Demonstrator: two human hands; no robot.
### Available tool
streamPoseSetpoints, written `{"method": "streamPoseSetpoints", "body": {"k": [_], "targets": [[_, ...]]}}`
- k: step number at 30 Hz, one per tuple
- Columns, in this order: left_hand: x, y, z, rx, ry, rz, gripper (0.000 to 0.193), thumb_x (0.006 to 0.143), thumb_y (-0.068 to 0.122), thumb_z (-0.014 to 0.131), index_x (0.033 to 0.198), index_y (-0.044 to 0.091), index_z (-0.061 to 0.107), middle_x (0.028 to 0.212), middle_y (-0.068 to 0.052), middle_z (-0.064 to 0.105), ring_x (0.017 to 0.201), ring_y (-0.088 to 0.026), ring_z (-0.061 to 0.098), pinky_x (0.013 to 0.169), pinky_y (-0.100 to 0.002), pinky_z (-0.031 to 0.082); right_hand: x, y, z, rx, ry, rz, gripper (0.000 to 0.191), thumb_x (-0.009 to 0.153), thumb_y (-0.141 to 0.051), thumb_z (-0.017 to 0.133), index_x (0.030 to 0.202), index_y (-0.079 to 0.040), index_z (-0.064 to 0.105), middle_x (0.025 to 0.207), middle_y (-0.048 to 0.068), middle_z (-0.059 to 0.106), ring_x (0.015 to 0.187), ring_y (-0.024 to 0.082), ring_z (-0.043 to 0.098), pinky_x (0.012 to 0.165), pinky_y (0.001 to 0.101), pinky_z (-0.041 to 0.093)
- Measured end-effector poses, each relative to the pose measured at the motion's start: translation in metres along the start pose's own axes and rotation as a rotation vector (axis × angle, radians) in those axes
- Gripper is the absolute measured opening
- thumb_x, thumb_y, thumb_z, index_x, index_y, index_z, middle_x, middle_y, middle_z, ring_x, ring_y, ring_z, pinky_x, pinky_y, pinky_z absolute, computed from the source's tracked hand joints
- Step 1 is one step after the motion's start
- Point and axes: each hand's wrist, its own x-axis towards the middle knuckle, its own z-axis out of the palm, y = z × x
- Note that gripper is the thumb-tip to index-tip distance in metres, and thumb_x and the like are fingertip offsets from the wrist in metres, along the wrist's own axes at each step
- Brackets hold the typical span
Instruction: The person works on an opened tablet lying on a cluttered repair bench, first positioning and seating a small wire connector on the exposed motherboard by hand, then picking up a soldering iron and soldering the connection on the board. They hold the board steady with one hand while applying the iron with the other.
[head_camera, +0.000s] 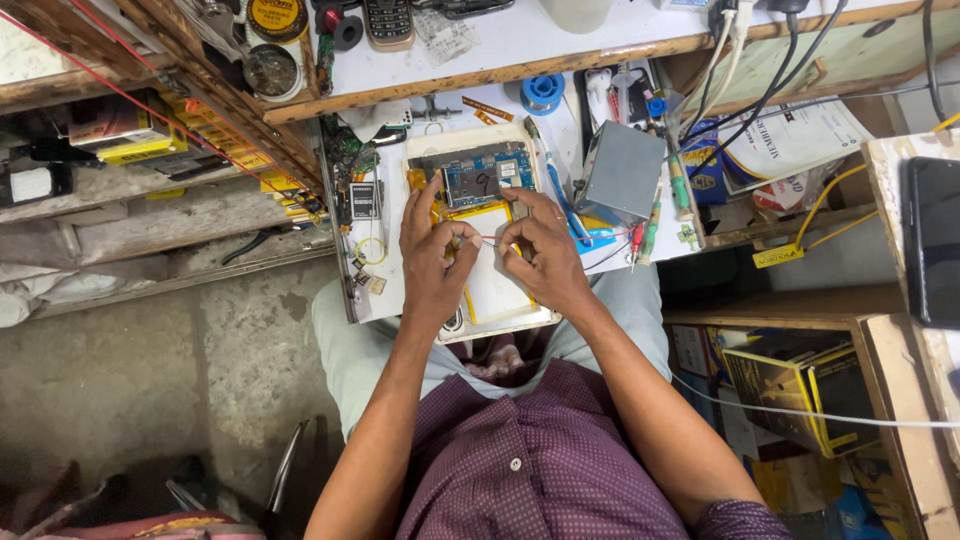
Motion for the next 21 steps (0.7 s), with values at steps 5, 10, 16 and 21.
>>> {"method": "streamPoseSetpoints", "body": {"k": [5,10,16,21], "targets": [[-0.001,-0.002,-0.004,0.002,0.0,0.006,0.009,0.091,0.012,0.076,0.097,0.007,0.072,0.165,-0.016,0.038,0.154,-0.043,0.03,0.126,-0.052,0.023,-0.001,0.001,0.005,-0.049,0.019,-0.082,0.013,0.082,-0.002,0.073,0.088,-0.003,0.062,0.148,0.017,0.055,0.137,0.036,0.051,0.112,0.0439,0.04],[0.001,-0.004,-0.007,0.007,-0.007,0.006,0.009,0.091,0.012,0.075,0.097,0.007,0.071,0.165,-0.017,0.038,0.154,-0.044,0.031,0.126,-0.052,0.023,0.001,0.0,0.007,-0.049,0.013,-0.069,0.013,0.082,-0.003,0.073,0.088,-0.003,0.062,0.147,0.017,0.055,0.138,0.036,0.05,0.114,0.0446,0.038],[0.002,-0.004,-0.008,0.006,-0.012,0.007,0.009,0.092,0.012,0.075,0.097,0.007,0.071,0.165,-0.017,0.037,0.154,-0.044,0.031,0.125,-0.052,0.023,0.001,-0.001,0.007,-0.033,0.004,-0.043,0.011,0.082,-0.003,0.072,0.089,-0.003,0.063,0.148,0.017,0.055,0.138,0.036,0.05,0.112,0.0433,0.04],[-0.003,-0.004,-0.012,0.0,-0.012,0.01,0.009,0.092,0.013,0.075,0.097,0.007,0.071,0.165,-0.017,0.037,0.154,-0.044,0.03,0.126,-0.052,0.023,-0.002,-0.004,0.01,-0.05,0.01,-0.078,0.012,0.081,-0.003,0.072,0.088,-0.003,0.063,0.147,0.017,0.055,0.139,0.036,0.05,0.115,0.045,0.038]]}}
